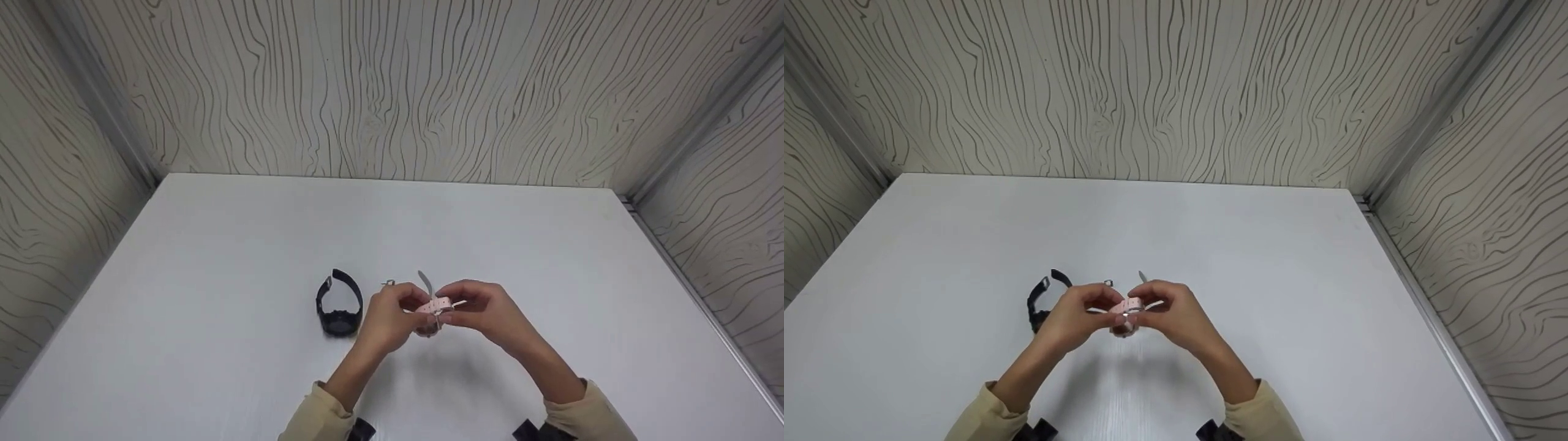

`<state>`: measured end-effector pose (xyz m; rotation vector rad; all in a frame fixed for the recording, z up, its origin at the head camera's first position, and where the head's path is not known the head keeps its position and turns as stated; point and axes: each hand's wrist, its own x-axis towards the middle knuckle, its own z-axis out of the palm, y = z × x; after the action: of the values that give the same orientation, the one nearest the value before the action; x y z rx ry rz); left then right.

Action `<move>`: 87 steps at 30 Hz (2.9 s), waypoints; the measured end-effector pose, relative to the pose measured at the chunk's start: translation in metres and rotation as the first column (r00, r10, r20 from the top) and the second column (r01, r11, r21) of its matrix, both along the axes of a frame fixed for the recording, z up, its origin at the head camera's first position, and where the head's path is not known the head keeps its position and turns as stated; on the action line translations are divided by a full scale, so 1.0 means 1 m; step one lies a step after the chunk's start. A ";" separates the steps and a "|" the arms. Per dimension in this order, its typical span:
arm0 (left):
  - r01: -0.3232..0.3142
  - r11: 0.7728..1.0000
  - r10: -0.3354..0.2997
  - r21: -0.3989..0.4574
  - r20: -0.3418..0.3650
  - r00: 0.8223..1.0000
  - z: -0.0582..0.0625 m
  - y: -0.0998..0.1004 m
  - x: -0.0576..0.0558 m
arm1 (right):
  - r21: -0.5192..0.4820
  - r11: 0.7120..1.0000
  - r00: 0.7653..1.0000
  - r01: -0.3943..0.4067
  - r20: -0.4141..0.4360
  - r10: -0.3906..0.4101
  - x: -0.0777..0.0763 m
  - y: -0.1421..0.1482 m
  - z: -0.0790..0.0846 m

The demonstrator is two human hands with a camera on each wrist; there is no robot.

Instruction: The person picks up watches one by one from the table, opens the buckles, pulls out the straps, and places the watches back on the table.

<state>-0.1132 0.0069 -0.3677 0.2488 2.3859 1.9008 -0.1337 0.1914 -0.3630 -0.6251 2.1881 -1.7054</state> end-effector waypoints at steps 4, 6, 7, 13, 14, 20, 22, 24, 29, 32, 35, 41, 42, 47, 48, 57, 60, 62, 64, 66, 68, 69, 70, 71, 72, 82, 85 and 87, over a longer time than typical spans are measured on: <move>0.015 1.000 -0.015 0.010 0.003 1.000 -0.001 -0.001 0.000 | 0.008 1.000 1.000 0.007 -0.014 -0.007 0.000 -0.002 0.000; 0.015 1.000 -0.015 -0.017 -0.005 1.000 -0.001 -0.001 0.001 | -0.004 1.000 1.000 0.005 -0.023 -0.005 0.000 -0.002 -0.001; 0.015 0.999 -0.016 -0.031 -0.010 1.000 -0.001 -0.001 0.000 | -0.009 1.000 1.000 0.002 -0.029 -0.002 0.000 -0.002 -0.001; 0.012 0.998 -0.015 -0.067 -0.039 0.999 0.000 -0.003 0.001 | -0.011 1.000 0.999 0.013 -0.036 -0.013 -0.001 -0.002 -0.001; 0.012 0.998 -0.014 -0.064 -0.043 0.999 0.001 -0.003 0.002 | -0.010 1.000 0.999 0.017 -0.035 -0.017 -0.001 -0.002 -0.001; 0.000 0.998 -0.004 -0.063 -0.070 0.998 0.002 -0.003 0.003 | -0.007 1.000 0.999 0.021 -0.039 -0.022 -0.002 -0.001 0.000; -0.001 0.998 -0.004 -0.069 -0.074 0.997 0.002 -0.003 0.003 | 0.002 1.000 0.999 0.025 -0.046 -0.025 -0.001 -0.001 0.000; 0.000 0.998 -0.005 -0.071 -0.072 0.997 0.001 -0.002 0.003 | 0.011 0.999 0.998 0.031 -0.055 -0.031 -0.001 -0.002 0.000; 0.004 0.998 -0.008 -0.060 -0.062 0.998 0.001 -0.003 0.002 | 0.018 0.999 0.996 0.046 -0.071 -0.045 -0.001 -0.003 -0.001; 0.005 0.998 -0.009 -0.059 -0.068 0.998 0.001 -0.004 0.002 | 0.015 0.999 0.996 0.050 -0.077 -0.049 -0.001 -0.003 -0.001; 0.005 0.998 -0.010 -0.066 -0.077 0.997 0.000 -0.005 0.001 | 0.009 0.998 0.995 0.057 -0.078 -0.056 0.000 -0.003 -0.001; 0.011 0.997 -0.018 -0.072 -0.094 0.995 0.000 -0.006 0.001 | -0.031 0.998 0.997 0.047 -0.065 -0.049 0.000 -0.002 -0.001; 0.014 0.997 -0.021 -0.073 -0.093 0.995 0.000 -0.006 0.001 | -0.037 0.998 0.997 0.046 -0.063 -0.049 0.000 -0.002 -0.001; 0.023 0.998 -0.028 -0.065 -0.075 0.997 0.001 -0.006 0.002 | -0.047 0.998 0.998 0.035 -0.051 -0.038 0.001 -0.001 -0.001; 0.022 0.998 -0.027 -0.066 -0.076 0.997 0.002 -0.006 0.002 | -0.047 0.999 0.998 0.027 -0.051 -0.029 0.001 -0.001 -0.001; 0.028 0.995 -0.034 -0.096 -0.059 0.998 0.005 -0.006 0.005 | -0.023 0.997 0.988 -0.070 -0.139 0.066 0.001 -0.002 0.000; 0.026 0.995 -0.031 -0.095 -0.050 0.998 0.005 -0.005 0.006 | -0.023 0.998 0.988 -0.059 -0.145 0.055 0.001 -0.003 0.001; 0.024 0.995 -0.030 -0.097 -0.056 0.998 0.004 -0.005 0.006 | -0.028 0.998 0.989 -0.050 -0.141 0.046 0.002 -0.003 0.001; 0.027 0.995 -0.032 -0.092 -0.056 0.998 0.003 -0.005 0.006 | -0.030 0.998 0.989 -0.046 -0.139 0.041 0.002 -0.003 0.001; 0.028 0.995 -0.034 -0.096 -0.066 0.997 0.003 -0.005 0.006 | -0.032 0.999 0.989 -0.043 -0.141 0.038 0.002 -0.003 0.001; 0.032 0.996 -0.038 -0.087 -0.070 0.997 0.002 -0.005 0.006 | -0.036 0.999 0.989 -0.040 -0.145 0.034 0.002 -0.002 0.001; 0.034 0.996 -0.040 -0.083 -0.070 0.997 0.002 -0.006 0.006 | -0.037 0.999 0.989 -0.037 -0.148 0.031 0.002 -0.002 0.002; 0.035 0.996 -0.041 -0.083 -0.076 0.996 0.002 -0.006 0.005 | -0.039 0.999 0.989 -0.034 -0.147 0.028 0.002 -0.001 0.002; 0.035 0.996 -0.042 -0.085 -0.082 0.996 0.001 -0.007 0.005 | -0.042 0.999 0.989 -0.031 -0.146 0.024 0.002 -0.001 0.002; 0.037 0.996 -0.045 -0.086 -0.088 0.995 0.001 -0.007 0.005 | -0.042 0.999 0.989 -0.029 -0.145 0.022 0.002 -0.001 0.003; 0.070 0.996 -0.075 -0.058 -0.098 0.992 0.004 -0.007 0.005 | -0.055 0.998 0.991 -0.023 -0.130 0.016 0.003 0.000 0.004; 0.075 0.996 -0.078 -0.037 -0.090 0.993 0.004 -0.007 0.006 | -0.054 0.998 0.991 -0.023 -0.130 0.016 0.003 -0.001 0.005; 0.073 0.997 -0.076 -0.033 -0.092 0.993 0.003 -0.008 0.005 | -0.053 0.998 0.992 -0.025 -0.128 0.018 0.003 -0.001 0.005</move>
<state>-0.1079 -0.0007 -0.3643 0.4268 2.4241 1.8592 -0.1302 0.1904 -0.3579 -0.7892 2.2171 -1.7642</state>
